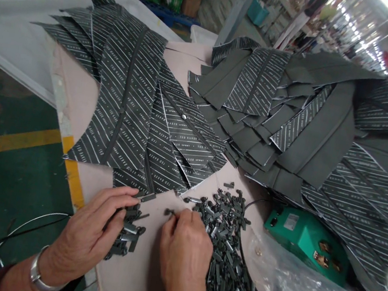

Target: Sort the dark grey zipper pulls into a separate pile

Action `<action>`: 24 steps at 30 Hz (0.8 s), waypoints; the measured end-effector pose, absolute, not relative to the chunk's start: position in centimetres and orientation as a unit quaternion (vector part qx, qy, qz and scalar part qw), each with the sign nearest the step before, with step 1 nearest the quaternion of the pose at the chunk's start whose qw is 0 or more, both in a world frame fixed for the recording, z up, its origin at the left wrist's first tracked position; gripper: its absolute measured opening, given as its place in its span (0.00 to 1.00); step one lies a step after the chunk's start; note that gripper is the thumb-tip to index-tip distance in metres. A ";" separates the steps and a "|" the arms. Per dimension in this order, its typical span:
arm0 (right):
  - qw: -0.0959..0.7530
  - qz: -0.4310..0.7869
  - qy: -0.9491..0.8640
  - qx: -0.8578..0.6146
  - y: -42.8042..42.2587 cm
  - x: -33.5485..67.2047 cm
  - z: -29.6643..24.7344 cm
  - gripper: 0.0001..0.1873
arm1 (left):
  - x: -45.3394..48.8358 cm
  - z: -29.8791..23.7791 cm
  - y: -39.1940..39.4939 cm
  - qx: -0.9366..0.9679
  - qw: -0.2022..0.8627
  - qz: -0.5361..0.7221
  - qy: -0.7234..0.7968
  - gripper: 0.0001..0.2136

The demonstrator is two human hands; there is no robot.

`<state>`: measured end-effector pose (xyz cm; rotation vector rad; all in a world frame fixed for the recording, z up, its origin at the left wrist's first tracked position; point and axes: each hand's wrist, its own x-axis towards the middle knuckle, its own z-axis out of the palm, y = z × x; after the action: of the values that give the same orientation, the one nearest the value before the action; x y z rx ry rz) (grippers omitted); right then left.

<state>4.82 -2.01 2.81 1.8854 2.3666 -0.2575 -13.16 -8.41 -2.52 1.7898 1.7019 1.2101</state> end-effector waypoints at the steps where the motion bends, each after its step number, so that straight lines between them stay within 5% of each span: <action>1: 0.030 -0.067 0.770 0.634 -2.0 5.2 3.0 0.05 | -13.2 -2.6 -8.4 0.636 0.198 0.432 0.608 0.15; 5: -0.086 -0.232 0.797 0.551 -2.6 5.1 3.4 0.13 | -13.2 -2.7 -8.5 0.640 0.197 0.431 0.604 0.17; 8: -0.090 -0.349 0.807 0.469 -3.4 3.6 3.3 0.17 | -13.3 -2.7 -8.4 0.647 0.198 0.427 0.600 0.17; 11: -0.050 -0.328 0.818 0.470 -4.0 2.9 3.1 0.23 | -13.3 -2.6 -8.4 0.651 0.202 0.425 0.596 0.18; 16: -0.012 -0.279 0.823 0.495 -4.5 4.2 2.6 0.08 | -13.2 -2.4 -8.1 0.669 0.193 0.416 0.585 0.18; 24: -0.072 -0.303 0.778 0.546 -5.1 6.5 2.1 0.10 | -13.2 -2.5 -8.2 0.666 0.199 0.419 0.584 0.18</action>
<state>6.48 -5.12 2.13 1.7979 2.5621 -0.9987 -13.22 -8.21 -2.52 1.8626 1.6334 1.1713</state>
